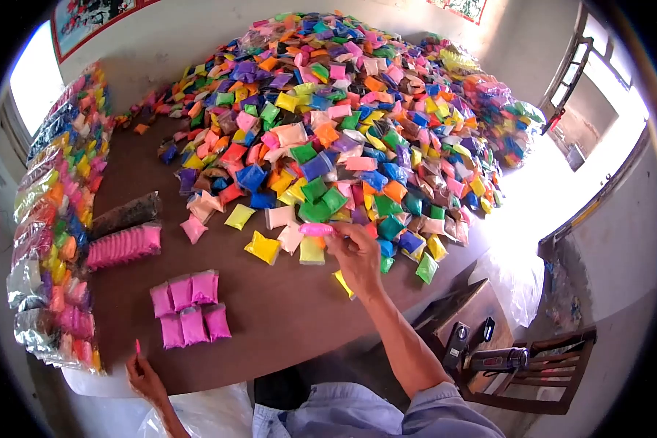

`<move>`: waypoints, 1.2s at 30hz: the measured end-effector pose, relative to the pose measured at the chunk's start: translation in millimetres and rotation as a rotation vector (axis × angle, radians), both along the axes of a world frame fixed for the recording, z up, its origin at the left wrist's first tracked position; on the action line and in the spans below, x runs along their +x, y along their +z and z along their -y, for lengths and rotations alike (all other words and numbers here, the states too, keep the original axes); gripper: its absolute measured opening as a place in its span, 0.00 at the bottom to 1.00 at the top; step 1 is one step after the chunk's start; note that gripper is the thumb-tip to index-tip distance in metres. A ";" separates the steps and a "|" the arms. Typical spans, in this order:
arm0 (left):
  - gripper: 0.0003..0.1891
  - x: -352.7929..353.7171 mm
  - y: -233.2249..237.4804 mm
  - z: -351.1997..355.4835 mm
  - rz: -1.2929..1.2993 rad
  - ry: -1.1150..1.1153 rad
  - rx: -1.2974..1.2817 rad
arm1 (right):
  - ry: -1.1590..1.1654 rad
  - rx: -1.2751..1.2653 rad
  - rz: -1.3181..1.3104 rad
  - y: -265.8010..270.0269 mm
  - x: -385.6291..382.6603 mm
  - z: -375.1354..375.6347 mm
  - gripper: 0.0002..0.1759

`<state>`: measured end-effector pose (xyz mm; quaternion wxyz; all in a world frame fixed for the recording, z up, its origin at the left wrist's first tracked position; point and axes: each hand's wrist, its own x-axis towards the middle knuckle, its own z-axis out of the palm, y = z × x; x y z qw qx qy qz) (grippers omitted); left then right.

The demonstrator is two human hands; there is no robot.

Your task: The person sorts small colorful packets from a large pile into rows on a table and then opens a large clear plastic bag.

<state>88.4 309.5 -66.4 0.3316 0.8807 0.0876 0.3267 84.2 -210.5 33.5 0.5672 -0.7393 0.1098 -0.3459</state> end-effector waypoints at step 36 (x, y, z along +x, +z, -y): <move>0.02 -2.2 24.5 13.7 0.062 -0.042 0.022 | 0.336 -0.007 -0.236 -37.9 -50.6 -99.4 0.07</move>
